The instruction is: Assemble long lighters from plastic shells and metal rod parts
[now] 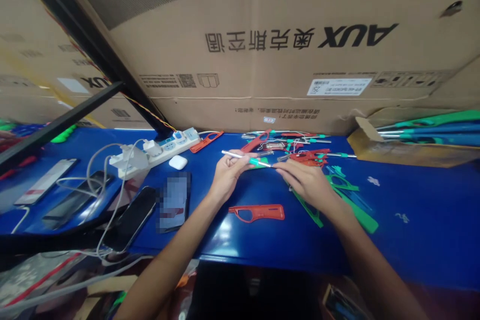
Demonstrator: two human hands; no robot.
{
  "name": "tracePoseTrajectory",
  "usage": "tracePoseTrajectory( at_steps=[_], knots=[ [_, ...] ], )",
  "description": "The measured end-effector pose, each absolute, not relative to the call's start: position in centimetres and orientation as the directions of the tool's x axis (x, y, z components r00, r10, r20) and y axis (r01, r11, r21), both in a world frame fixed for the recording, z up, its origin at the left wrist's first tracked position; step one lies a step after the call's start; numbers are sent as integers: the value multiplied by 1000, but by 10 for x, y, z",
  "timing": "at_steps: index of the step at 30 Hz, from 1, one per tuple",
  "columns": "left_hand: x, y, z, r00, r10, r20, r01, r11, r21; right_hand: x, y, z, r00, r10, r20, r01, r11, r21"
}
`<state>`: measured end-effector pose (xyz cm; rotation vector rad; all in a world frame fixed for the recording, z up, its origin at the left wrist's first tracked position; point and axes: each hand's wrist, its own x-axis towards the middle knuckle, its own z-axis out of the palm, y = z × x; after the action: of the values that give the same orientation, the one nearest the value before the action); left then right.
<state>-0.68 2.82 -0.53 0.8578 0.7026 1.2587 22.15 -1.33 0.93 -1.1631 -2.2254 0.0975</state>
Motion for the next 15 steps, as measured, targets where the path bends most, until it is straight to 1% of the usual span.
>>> tracePoseTrajectory(
  at_steps=[2,4,9,12,15],
  knots=[
    [-7,27,-6,202,979,19,-494,85,865,220,-13,8,-432,756,492,722,617,-313],
    [-7,26,-6,193,980,40,-484,60,873,216,-14,8,-425,756,498,710,620,-335],
    [-6,25,-4,101,990,94,-480,-34,877,207,-17,9,-359,808,467,650,575,-497],
    [-6,24,-3,88,992,92,-469,-40,882,205,-17,6,-329,833,445,627,546,-556],
    [-6,23,-2,95,991,90,-460,-37,887,203,-16,2,-274,867,416,575,494,-652]
  ],
)
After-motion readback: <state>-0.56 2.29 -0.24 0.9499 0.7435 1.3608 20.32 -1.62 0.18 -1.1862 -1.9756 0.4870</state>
